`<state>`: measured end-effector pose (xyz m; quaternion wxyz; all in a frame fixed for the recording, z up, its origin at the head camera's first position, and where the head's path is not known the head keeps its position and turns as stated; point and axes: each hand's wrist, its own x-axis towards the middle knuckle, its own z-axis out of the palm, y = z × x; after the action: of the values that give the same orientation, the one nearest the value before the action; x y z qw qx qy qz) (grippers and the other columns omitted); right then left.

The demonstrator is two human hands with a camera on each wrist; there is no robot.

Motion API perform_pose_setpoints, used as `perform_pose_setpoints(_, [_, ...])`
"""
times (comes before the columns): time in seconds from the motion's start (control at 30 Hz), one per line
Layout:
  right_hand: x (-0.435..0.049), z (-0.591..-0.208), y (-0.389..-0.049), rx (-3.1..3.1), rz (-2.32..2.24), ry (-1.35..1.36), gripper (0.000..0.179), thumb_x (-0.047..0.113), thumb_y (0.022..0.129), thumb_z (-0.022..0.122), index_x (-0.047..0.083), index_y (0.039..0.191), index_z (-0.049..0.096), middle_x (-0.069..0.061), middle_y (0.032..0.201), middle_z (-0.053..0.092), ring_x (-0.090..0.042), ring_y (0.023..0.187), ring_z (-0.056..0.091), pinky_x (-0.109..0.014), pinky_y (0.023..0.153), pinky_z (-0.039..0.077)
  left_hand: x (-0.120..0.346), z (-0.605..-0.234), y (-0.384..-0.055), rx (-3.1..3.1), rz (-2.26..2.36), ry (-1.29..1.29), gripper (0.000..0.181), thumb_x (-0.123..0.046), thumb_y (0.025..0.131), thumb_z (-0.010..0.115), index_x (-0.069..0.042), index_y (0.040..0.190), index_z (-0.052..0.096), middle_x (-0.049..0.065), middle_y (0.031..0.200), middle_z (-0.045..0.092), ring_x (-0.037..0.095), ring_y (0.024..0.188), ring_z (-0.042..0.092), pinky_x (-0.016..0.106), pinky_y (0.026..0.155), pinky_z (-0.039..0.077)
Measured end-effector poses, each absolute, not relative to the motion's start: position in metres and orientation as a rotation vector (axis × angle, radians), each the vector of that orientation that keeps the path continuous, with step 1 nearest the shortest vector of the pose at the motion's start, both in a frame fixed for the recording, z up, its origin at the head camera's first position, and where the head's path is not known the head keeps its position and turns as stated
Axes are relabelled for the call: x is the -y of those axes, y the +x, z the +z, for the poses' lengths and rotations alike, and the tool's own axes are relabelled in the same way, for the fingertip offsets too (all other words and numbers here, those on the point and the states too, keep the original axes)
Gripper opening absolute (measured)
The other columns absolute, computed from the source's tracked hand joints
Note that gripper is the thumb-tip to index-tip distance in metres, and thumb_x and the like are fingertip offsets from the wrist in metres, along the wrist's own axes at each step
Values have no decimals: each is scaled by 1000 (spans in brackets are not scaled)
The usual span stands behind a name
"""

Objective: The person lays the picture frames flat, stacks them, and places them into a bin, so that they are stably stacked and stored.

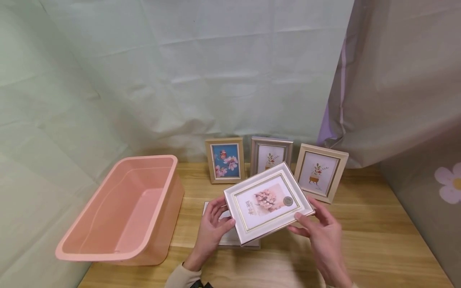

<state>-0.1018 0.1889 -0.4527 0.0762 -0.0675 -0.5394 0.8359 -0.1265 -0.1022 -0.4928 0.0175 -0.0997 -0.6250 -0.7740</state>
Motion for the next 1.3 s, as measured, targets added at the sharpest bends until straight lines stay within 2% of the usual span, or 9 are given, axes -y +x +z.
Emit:
perform_pose_setpoints(0.2, [-181,-458,-102,1583,2510,-186,57,-20,94,66,14,139,71,1,118,73,-20,87,82,-42,74,69,109,-492,-116,2013,-2289,-442,91,5,79,85,11,156,38,39,151,51,10,117,67,28,102,60])
perform_pose_setpoints(0.33, [-176,-459,-101,1621,2499,-159,55,-19,94,67,14,138,71,0,114,72,-19,87,82,-40,77,69,114,-490,-111,2122,-2132,-526,108,1,72,90,4,164,34,34,153,51,15,113,69,31,103,58])
perform_pose_setpoints(0.53, [-166,-454,-102,1772,2440,-139,53,-16,90,76,3,139,68,-1,114,70,-17,89,81,-37,81,69,123,-492,-108,2288,-1783,-525,129,-14,64,101,-3,169,27,26,156,50,15,116,65,31,100,59])
perform_pose_setpoints(0.73, [-161,-451,-102,2114,2298,-265,64,-3,86,88,5,144,61,11,117,78,-11,96,81,-30,85,67,133,-494,-110,2335,-1520,-497,132,-12,59,105,1,167,29,27,156,50,26,124,61,32,101,59])
perform_pose_setpoints(0.87, [-159,-452,-102,2332,2156,-286,83,5,82,94,11,155,56,-5,137,76,-1,99,78,-22,85,63,142,-492,-109,2367,-1558,-474,131,-11,60,105,-1,167,30,26,157,51,24,122,62,31,101,57])
perform_pose_setpoints(1.0, [-154,-456,-104,2383,2121,-223,88,3,78,96,11,156,57,-13,159,56,1,101,76,-25,82,65,152,-490,-108,2396,-1632,-436,128,-11,61,104,-1,166,32,26,160,50,23,127,58,30,102,56])
perform_pose_setpoints(1.13, [-148,-461,-104,2383,2129,-165,86,-1,74,97,8,151,61,-9,160,49,-2,96,77,-26,79,66,162,-488,-108,2480,-1627,-348,129,-13,60,104,2,165,32,25,162,49,23,120,63,35,104,54])
perform_pose_setpoints(1.2, [-144,-464,-104,2375,2140,-134,85,-4,73,96,4,149,60,-11,158,48,-4,93,77,-25,78,66,167,-488,-109,2529,-1593,-320,129,-15,59,104,4,165,32,26,163,49,26,116,67,38,104,53])
perform_pose_setpoints(1.3, [-138,-467,-103,2361,2148,-109,82,-9,71,95,0,145,61,-18,149,53,-6,89,76,-25,76,66,173,-489,-110,2581,-1541,-320,130,-16,59,105,4,164,31,28,164,47,34,120,68,39,105,54])
